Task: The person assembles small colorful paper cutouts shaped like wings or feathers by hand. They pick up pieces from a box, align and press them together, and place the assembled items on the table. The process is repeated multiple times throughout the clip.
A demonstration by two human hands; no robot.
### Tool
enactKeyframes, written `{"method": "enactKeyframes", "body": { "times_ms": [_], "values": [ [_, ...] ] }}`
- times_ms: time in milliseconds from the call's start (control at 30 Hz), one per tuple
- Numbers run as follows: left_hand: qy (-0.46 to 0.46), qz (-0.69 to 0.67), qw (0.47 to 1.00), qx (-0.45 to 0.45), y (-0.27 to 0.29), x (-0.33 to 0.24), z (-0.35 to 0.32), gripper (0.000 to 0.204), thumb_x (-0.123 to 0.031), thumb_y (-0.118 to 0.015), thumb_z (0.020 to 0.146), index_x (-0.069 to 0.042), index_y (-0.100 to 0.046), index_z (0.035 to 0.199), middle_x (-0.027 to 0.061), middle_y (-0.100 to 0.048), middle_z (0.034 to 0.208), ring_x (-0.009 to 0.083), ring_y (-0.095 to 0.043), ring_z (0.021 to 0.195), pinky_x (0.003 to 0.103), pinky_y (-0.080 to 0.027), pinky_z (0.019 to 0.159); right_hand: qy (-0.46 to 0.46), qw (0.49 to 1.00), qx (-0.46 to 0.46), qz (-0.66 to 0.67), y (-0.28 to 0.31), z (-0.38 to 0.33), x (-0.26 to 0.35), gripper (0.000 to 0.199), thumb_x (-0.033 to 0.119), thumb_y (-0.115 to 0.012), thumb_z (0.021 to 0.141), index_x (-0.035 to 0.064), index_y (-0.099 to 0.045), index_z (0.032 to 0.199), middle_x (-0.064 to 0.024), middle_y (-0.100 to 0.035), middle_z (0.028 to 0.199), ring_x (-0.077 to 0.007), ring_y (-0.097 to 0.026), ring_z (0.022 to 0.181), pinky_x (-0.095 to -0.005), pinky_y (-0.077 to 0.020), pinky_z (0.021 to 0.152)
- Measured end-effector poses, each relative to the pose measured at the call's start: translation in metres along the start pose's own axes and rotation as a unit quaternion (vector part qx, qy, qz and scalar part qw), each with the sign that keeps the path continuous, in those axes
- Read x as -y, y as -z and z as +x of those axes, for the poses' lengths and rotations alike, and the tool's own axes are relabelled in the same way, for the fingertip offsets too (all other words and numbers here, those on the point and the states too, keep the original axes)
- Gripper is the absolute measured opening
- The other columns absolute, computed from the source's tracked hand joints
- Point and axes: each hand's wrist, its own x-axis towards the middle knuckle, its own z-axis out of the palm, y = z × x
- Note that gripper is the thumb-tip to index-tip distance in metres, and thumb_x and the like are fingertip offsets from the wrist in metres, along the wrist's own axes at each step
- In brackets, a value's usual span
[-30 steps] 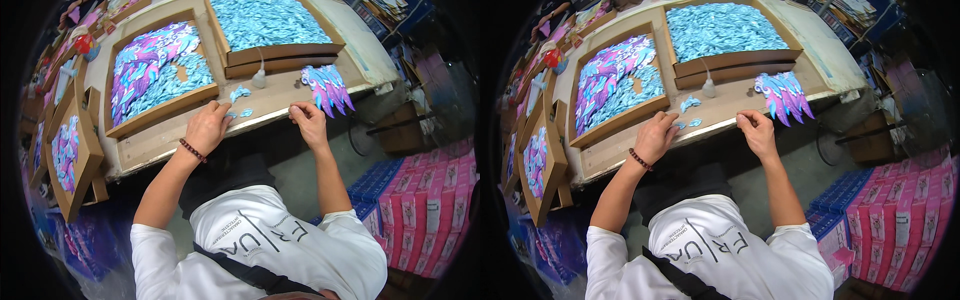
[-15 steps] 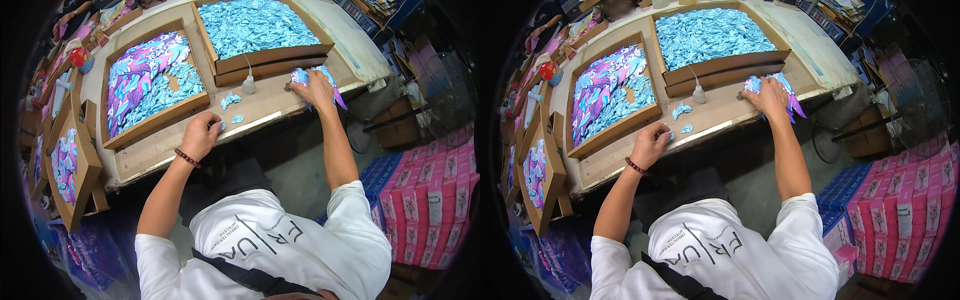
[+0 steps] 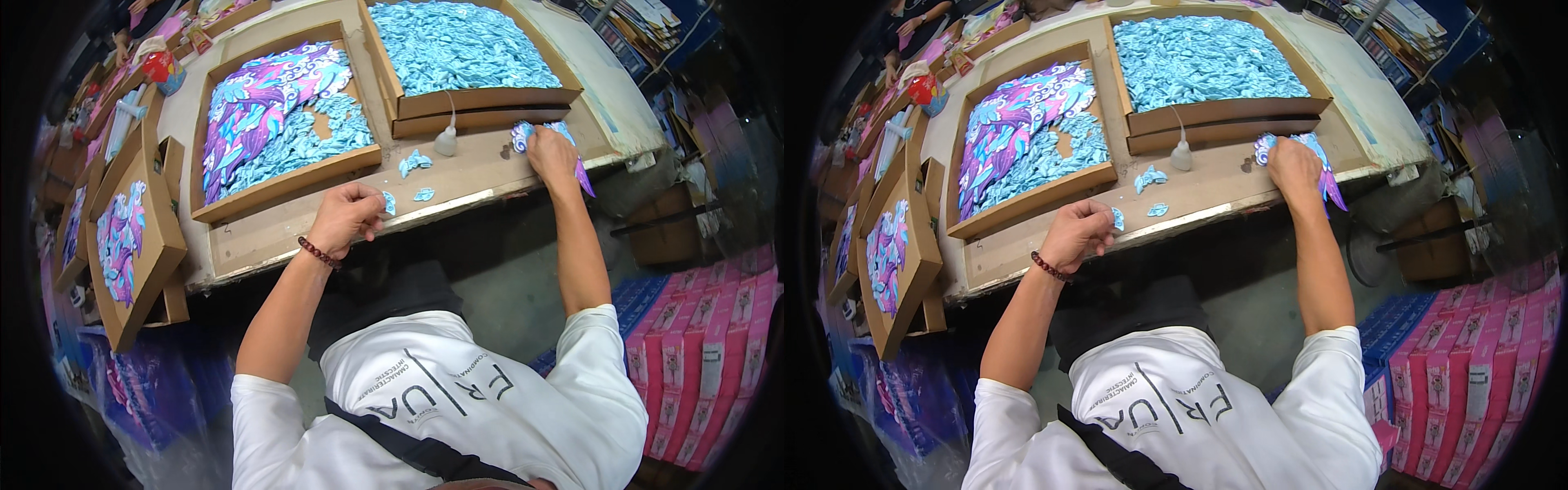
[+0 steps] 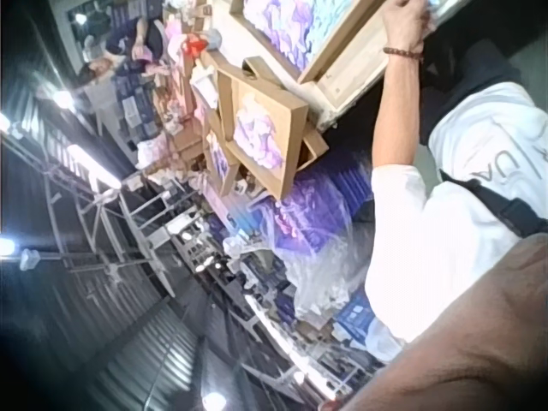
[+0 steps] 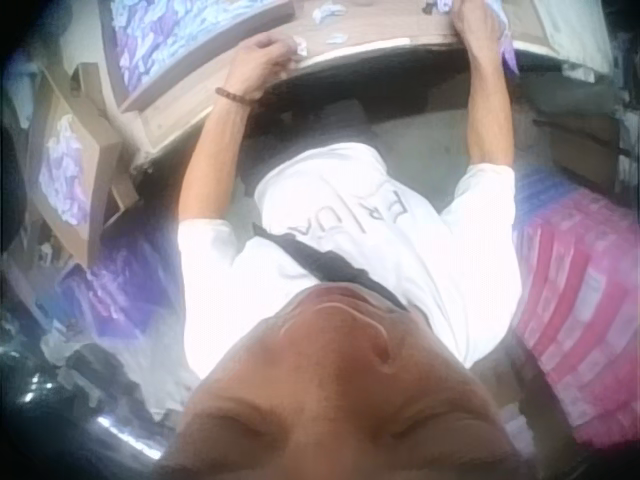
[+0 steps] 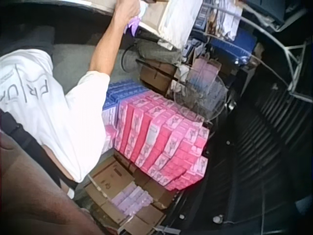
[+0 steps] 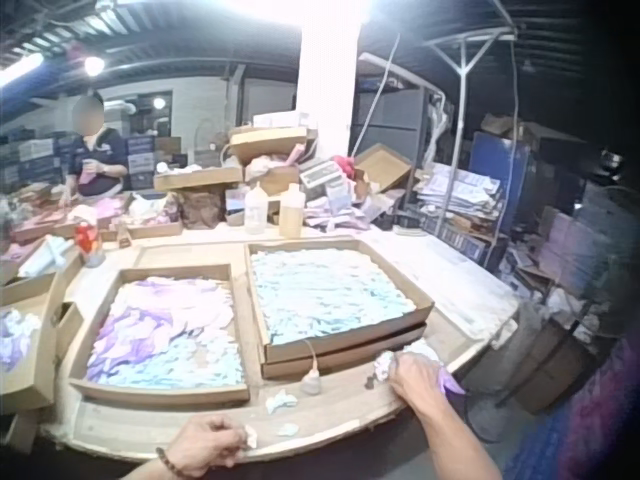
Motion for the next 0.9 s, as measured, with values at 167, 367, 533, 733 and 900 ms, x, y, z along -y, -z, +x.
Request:
{"method": "enactKeyframes", "body": {
  "times_ms": [167,367,533,733,900],
  "values": [
    [0.003,-0.03,1.0,0.002,-0.001,0.003,-0.005,0.013,-0.011,-0.065,0.089,0.001,-0.06,0.093,0.0091,-0.065,0.081,0.0159,-0.067,0.067,0.024,-0.054,0.051,0.007,0.996,-0.066,0.051,0.043,-0.004,0.003,0.026,0.014,-0.052,0.088,0.0049,-0.067,0.107,-0.0191,-0.07,0.089,-0.036,-0.068,0.08,-0.0474,-0.0519,0.071],
    [0.011,-0.011,1.0,0.015,-0.018,0.007,-0.015,0.015,-0.011,-0.064,0.091,0.003,-0.059,0.095,0.0116,-0.066,0.086,0.0191,-0.07,0.07,0.025,-0.055,0.053,-0.013,0.763,0.138,0.631,0.07,-0.067,0.035,0.029,0.007,-0.061,0.092,-0.0006,-0.063,0.12,-0.0046,-0.069,0.1,-0.0093,-0.062,0.08,-0.0235,-0.0502,0.07],
    [0.019,-0.007,0.999,0.037,-0.029,0.01,-0.023,0.016,-0.01,-0.064,0.091,0.005,-0.059,0.095,0.0117,-0.065,0.087,0.019,-0.07,0.07,0.025,-0.056,0.053,-0.147,0.547,0.315,0.762,0.027,-0.13,0.089,0.03,0.01,-0.063,0.094,-0.0046,-0.061,0.12,-0.0041,-0.067,0.097,-0.005,-0.057,0.073,-0.0205,-0.0495,0.066],
    [0.026,0.0,0.999,0.045,-0.029,0.012,-0.031,0.018,-0.01,-0.064,0.091,0.006,-0.059,0.097,0.0106,-0.064,0.086,0.0184,-0.069,0.07,0.025,-0.056,0.054,-0.108,0.522,0.33,0.779,0.017,-0.15,0.103,0.03,0.012,-0.07,0.089,-0.0042,-0.064,0.114,-0.0046,-0.067,0.09,-0.006,-0.057,0.071,-0.0204,-0.0485,0.062],
    [0.024,-0.015,0.998,0.062,-0.03,0.015,-0.029,0.017,-0.01,-0.063,0.092,0.006,-0.059,0.098,0.0111,-0.064,0.088,0.018,-0.069,0.072,0.026,-0.056,0.055,-0.067,0.637,0.289,0.712,0.024,-0.151,0.107,0.024,0.011,-0.071,0.088,-0.0055,-0.066,0.104,-0.0053,-0.067,0.086,-0.0067,-0.058,0.074,-0.021,-0.0489,0.065]
  ]
}}
